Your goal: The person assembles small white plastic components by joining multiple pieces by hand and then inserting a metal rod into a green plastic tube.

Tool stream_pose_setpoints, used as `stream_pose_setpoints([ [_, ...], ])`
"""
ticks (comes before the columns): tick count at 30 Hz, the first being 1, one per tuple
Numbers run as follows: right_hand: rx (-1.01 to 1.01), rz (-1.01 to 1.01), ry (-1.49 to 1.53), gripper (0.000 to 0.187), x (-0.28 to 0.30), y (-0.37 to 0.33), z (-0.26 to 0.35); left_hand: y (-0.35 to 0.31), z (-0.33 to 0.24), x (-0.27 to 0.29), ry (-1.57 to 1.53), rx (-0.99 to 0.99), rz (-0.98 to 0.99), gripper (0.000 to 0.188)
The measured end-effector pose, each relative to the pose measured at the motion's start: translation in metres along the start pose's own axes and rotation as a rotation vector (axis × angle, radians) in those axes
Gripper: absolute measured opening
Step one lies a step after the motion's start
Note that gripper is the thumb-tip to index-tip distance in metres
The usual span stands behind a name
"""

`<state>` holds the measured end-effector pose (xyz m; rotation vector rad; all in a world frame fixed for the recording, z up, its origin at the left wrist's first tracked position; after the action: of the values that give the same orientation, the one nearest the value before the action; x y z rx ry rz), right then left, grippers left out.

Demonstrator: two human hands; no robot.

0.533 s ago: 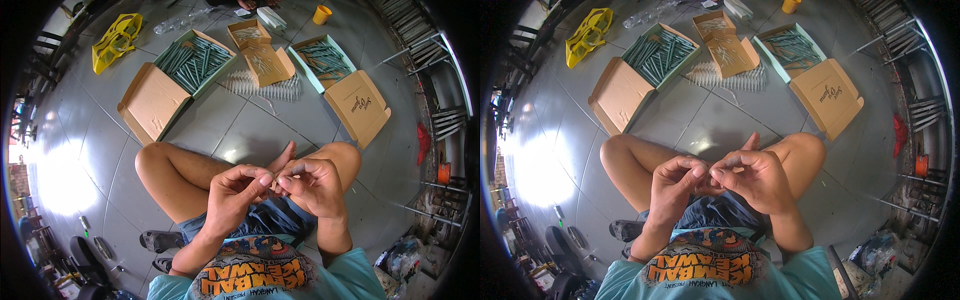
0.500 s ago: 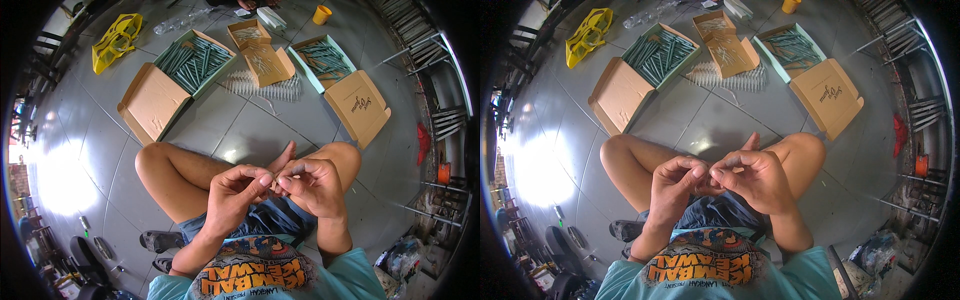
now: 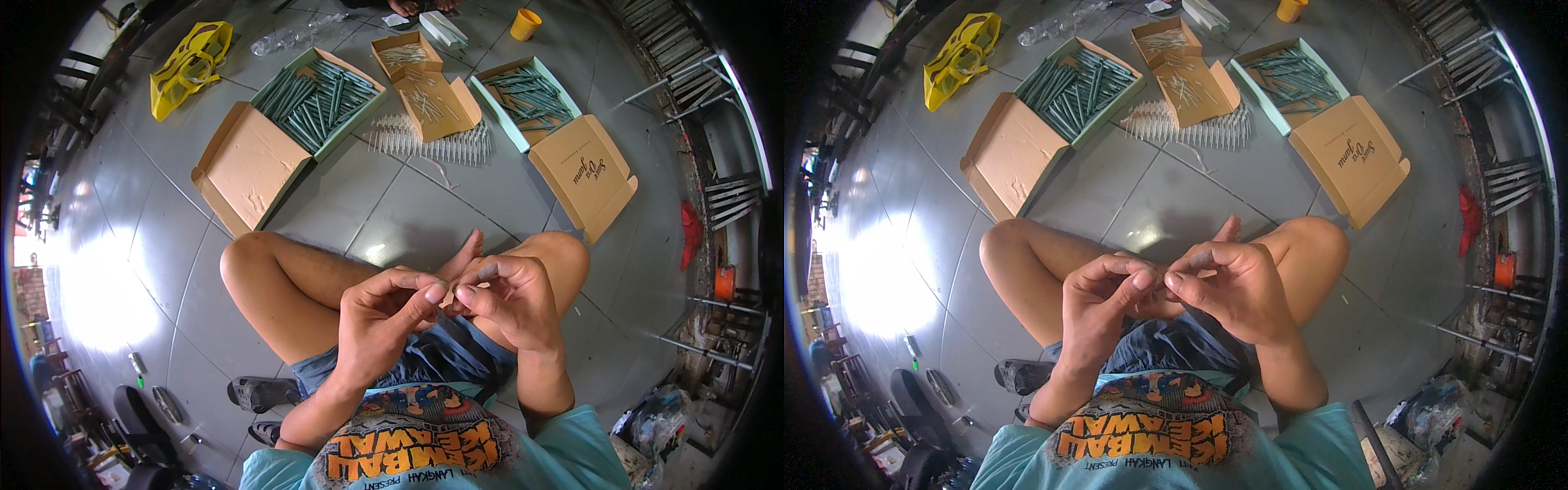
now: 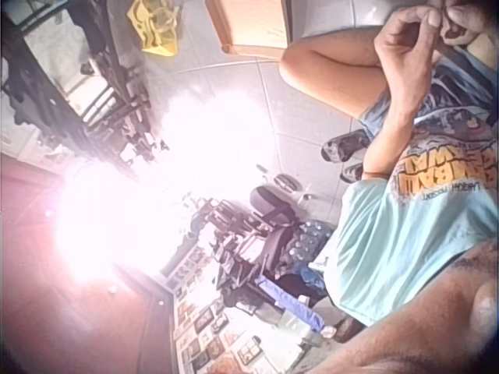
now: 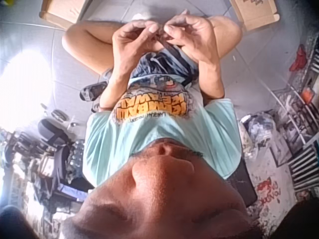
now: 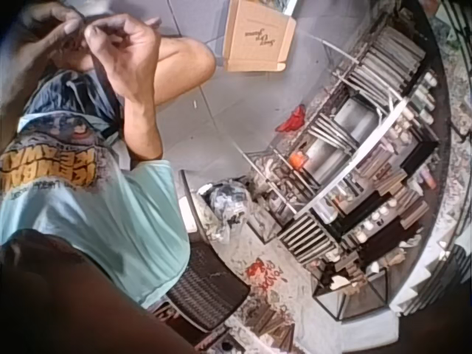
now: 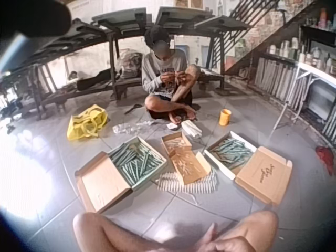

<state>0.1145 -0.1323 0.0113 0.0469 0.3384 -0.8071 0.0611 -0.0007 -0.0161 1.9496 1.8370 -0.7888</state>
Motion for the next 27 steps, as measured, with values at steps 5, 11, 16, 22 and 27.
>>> stream_pose_setpoints([
  [5, -0.004, 0.012, 0.044, 0.011, 0.0, 0.0, -0.003, 0.001, 0.001, -0.002, -0.008, 0.047, -0.039, 0.013],
  [11, -0.033, 0.05, 0.042, 0.013, -0.002, 0.001, -0.002, 0.001, 0.01, 0.007, 0.002, 0.132, -0.073, 0.018],
  [16, -0.013, -0.05, 0.031, 0.013, 0.004, 0.0, -0.004, 0.003, 0.007, 0.007, -0.008, 0.071, -0.06, 0.018],
  [22, -0.005, -0.028, 0.021, 0.014, 0.006, -0.003, -0.004, 0.003, 0.008, 0.005, -0.014, 0.086, -0.043, 0.015],
  [27, -0.004, -0.014, 0.038, 0.014, 0.003, -0.003, -0.005, 0.001, 0.011, 0.004, -0.05, 0.1, -0.05, 0.015],
])
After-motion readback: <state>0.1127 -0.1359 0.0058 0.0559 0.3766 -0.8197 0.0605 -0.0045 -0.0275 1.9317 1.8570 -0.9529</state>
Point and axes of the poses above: each hand's wrist, its own y-axis towards the middle knuckle, its own x-axis out of the back of the hand, z = x × y, the point moved 9 cm from there along y, towards the middle knuckle, and after that the axes turned 11 degrees about z, right-handed, at the moved point
